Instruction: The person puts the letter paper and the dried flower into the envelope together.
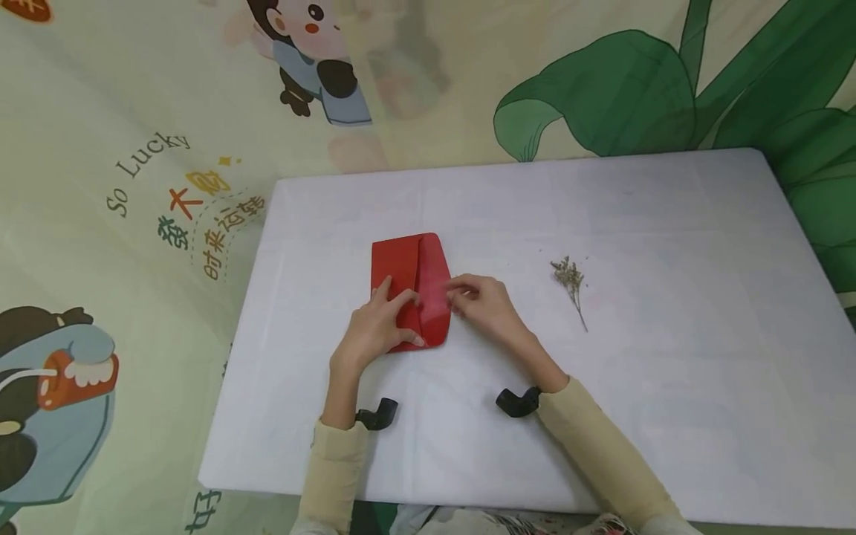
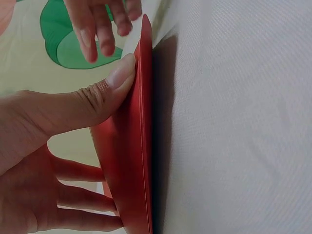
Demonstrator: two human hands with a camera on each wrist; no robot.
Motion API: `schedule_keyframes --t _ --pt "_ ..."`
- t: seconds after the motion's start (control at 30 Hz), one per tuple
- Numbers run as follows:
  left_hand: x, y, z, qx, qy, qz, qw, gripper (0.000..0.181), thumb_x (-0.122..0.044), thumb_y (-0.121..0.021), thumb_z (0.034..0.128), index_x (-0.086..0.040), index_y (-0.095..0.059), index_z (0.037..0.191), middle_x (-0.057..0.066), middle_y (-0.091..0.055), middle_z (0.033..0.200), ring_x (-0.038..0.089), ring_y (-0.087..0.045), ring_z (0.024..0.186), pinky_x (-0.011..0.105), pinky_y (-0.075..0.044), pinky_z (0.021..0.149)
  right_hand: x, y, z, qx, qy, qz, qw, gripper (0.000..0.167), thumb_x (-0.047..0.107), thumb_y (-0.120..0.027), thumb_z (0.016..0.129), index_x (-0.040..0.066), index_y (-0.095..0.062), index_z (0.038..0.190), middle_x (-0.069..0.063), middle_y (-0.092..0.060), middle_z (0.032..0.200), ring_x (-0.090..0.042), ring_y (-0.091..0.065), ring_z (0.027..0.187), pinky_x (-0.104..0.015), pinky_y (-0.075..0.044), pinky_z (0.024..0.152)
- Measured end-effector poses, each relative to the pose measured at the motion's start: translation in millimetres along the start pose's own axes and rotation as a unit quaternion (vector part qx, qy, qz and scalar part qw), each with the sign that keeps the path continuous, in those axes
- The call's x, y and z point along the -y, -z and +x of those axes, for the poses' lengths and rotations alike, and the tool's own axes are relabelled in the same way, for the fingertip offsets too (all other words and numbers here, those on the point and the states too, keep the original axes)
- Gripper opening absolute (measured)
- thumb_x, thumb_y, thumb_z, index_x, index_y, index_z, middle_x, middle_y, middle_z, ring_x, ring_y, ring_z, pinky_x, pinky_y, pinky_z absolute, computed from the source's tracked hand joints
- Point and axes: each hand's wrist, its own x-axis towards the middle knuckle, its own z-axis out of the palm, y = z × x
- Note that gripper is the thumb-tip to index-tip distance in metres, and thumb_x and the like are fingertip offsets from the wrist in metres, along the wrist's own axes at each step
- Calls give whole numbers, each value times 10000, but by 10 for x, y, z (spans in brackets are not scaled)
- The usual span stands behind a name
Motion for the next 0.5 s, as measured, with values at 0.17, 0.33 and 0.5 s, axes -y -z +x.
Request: schedule_keyframes --t 0.17,0.33,0.5 --pt "17 -9 -22 -62 61 -22 10000 650 -355 -915 768 -284 -598 1331 229 -304 1639 485 -507 1348 630 -524 980 41 164 -46 -419 130 -346 9984 255 37 -591 970 4 -725 1184 -145 -767 990 -283 -733 803 -274 -532 696" --pt "21 8 -38 -67 49 -25 10000 603 -355 -914 770 -292 -604 1283 232 -298 1643 490 -494 1364 646 -514 971 80 338 -59 -664 253 -745 9947 238 94 -619 986 18 -725 1185 -133 -767 1025 -299 -746 873 -299 -541 693" --pt "16 3 -31 -48 1 -130 9999 596 -350 -910 777 -293 -601 1282 228 -292 1646 495 -509 1347 661 -499 988 73 529 -103 -1029 221 -1182 9874 243 159 -642 1009 27 -723 1196 -170 -752 1064 -328 -737 930 -449 -589 758"
